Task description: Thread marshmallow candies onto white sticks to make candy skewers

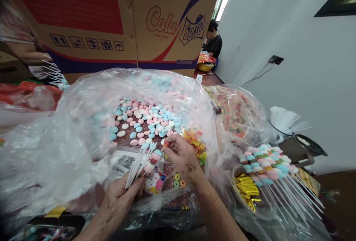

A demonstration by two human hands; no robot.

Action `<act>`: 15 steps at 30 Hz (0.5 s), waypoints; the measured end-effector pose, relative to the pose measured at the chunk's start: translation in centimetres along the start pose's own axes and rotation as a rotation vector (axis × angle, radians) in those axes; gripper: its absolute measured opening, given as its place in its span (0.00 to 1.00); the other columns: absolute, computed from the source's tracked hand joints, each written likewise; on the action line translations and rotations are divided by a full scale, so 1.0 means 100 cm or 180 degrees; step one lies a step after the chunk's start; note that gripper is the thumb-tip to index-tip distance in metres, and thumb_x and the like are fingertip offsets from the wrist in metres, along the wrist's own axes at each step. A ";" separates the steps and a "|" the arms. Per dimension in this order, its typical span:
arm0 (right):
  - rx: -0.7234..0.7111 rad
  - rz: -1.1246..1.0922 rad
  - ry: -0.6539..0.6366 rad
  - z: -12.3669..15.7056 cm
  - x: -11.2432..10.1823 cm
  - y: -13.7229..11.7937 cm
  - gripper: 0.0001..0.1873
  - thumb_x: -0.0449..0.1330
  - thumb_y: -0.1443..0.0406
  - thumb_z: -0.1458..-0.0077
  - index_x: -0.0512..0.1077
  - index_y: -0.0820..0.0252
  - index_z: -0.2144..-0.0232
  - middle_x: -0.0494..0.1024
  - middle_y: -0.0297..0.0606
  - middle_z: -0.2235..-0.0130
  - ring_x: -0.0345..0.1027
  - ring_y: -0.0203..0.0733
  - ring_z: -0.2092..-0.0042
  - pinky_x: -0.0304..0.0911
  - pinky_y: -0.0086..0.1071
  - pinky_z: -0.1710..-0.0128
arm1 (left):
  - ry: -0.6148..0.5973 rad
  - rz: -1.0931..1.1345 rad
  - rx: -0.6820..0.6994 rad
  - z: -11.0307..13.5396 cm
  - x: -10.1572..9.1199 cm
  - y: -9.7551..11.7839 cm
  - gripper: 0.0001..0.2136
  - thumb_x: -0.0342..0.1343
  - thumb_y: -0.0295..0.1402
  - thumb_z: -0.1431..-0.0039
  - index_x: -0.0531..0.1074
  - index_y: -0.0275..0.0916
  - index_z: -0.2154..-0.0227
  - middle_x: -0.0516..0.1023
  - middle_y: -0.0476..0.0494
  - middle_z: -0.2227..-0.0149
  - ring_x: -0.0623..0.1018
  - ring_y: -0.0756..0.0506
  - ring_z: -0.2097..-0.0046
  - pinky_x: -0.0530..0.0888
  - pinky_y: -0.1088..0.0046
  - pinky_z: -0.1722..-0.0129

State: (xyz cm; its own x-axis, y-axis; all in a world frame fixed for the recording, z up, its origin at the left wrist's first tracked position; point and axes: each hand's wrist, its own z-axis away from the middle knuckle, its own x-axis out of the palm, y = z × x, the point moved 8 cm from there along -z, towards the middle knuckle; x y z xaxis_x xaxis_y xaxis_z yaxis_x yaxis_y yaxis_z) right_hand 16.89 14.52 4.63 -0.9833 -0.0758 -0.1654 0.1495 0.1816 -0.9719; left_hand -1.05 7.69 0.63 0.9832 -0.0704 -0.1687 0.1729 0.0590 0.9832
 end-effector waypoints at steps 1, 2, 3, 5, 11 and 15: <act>-0.0049 0.0138 -0.0029 0.002 0.001 -0.001 0.08 0.63 0.63 0.46 0.71 0.55 0.63 0.76 0.35 0.66 0.71 0.38 0.64 0.68 0.31 0.64 | 0.0008 -0.0017 0.0000 0.000 0.000 0.000 0.15 0.52 0.38 0.41 0.66 0.41 0.83 0.67 0.54 0.82 0.65 0.48 0.77 0.60 0.76 0.76; -0.0088 0.0281 -0.0046 0.003 0.002 -0.003 0.07 0.61 0.63 0.45 0.71 0.55 0.62 0.77 0.35 0.64 0.72 0.39 0.63 0.68 0.31 0.63 | -0.0001 -0.0038 0.0001 0.000 0.000 -0.001 0.15 0.52 0.38 0.41 0.66 0.41 0.82 0.67 0.54 0.82 0.64 0.48 0.77 0.60 0.76 0.76; -0.0111 0.0425 -0.0051 0.005 0.001 -0.005 0.08 0.60 0.62 0.44 0.72 0.55 0.60 0.77 0.36 0.63 0.73 0.40 0.62 0.68 0.32 0.61 | -0.0033 -0.0054 0.0015 0.000 0.000 -0.001 0.15 0.52 0.38 0.41 0.66 0.41 0.82 0.66 0.54 0.82 0.64 0.48 0.77 0.60 0.76 0.76; -0.0121 0.0612 -0.0026 0.007 -0.001 -0.007 0.09 0.57 0.62 0.41 0.73 0.55 0.59 0.79 0.37 0.61 0.74 0.41 0.61 0.69 0.33 0.60 | -0.0062 -0.0042 0.0049 0.000 0.000 -0.002 0.15 0.52 0.37 0.41 0.66 0.41 0.83 0.66 0.54 0.82 0.64 0.48 0.77 0.60 0.76 0.76; -0.0041 0.0422 0.0064 0.007 -0.004 0.002 0.09 0.58 0.61 0.40 0.75 0.55 0.60 0.80 0.37 0.63 0.74 0.40 0.63 0.70 0.34 0.61 | -0.0027 -0.0034 -0.0002 0.000 0.001 -0.004 0.14 0.52 0.38 0.42 0.66 0.42 0.82 0.64 0.54 0.82 0.65 0.48 0.77 0.59 0.75 0.76; -0.0028 0.0338 0.0072 0.006 -0.002 0.007 0.08 0.60 0.60 0.42 0.76 0.54 0.62 0.79 0.36 0.63 0.73 0.40 0.62 0.70 0.34 0.59 | 0.0091 0.0002 -0.0025 0.002 0.000 0.000 0.15 0.52 0.37 0.42 0.65 0.42 0.83 0.63 0.54 0.82 0.64 0.48 0.77 0.58 0.74 0.75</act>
State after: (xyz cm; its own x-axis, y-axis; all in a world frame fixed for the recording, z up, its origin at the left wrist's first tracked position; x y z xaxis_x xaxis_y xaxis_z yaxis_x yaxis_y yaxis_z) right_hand 17.22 14.04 3.92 -0.9641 -0.0335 -0.2634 0.2521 0.1961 -0.9476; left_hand -1.04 7.52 0.61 0.9845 -0.0419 -0.1700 0.1726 0.0668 0.9827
